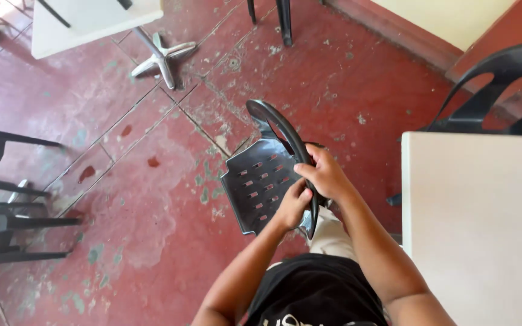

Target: Stacking plastic chairs in an outdoor dining area.

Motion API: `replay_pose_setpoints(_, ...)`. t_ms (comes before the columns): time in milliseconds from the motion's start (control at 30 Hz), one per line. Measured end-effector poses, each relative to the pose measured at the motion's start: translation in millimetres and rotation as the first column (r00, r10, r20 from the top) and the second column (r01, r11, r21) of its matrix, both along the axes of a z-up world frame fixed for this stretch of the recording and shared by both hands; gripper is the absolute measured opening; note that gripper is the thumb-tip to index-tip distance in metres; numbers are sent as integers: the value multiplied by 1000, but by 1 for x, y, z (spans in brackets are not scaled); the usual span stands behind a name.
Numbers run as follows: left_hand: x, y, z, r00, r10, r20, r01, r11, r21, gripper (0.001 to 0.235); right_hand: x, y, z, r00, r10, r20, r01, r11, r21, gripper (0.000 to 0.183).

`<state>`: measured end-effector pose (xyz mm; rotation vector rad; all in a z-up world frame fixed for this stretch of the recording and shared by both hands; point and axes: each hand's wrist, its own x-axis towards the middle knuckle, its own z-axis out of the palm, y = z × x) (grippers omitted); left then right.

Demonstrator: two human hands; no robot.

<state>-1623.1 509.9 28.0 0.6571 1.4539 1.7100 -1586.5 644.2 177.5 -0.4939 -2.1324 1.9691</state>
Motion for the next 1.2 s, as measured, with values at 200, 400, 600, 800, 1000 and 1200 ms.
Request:
replay_pose_setpoints(200,-106,127,37,893,-99,438,87,995,48,91,-101,132,7,994,67,-81,-68,998,-7,8)
replay_pose_setpoints(400,-192,239,21,871,-93,482,36,991,125,81,-189,242,23,993,103,-60,-99,993,67,19)
replay_pose_setpoints(600,-291,349,14,859,-92,503,-33,972,234,76,-270,342,36,977,-2,215,-77,930,360,28)
replay_pose_setpoints(800,-400,429,-74,836,-64,545,-15,990,139,80,-382,405,-14,957,-138,254,-9,863,505,28)
replay_pose_setpoints(1000,-511,499,-109,783,-23,622,-73,989,128,76,-507,474,-37,978,-70,198,-37,872,488,20)
replay_pose_setpoints(1200,-651,560,-67,975,-88,205,97,995,-33,54,-600,546,-78,986,-57,156,-8,922,386,14)
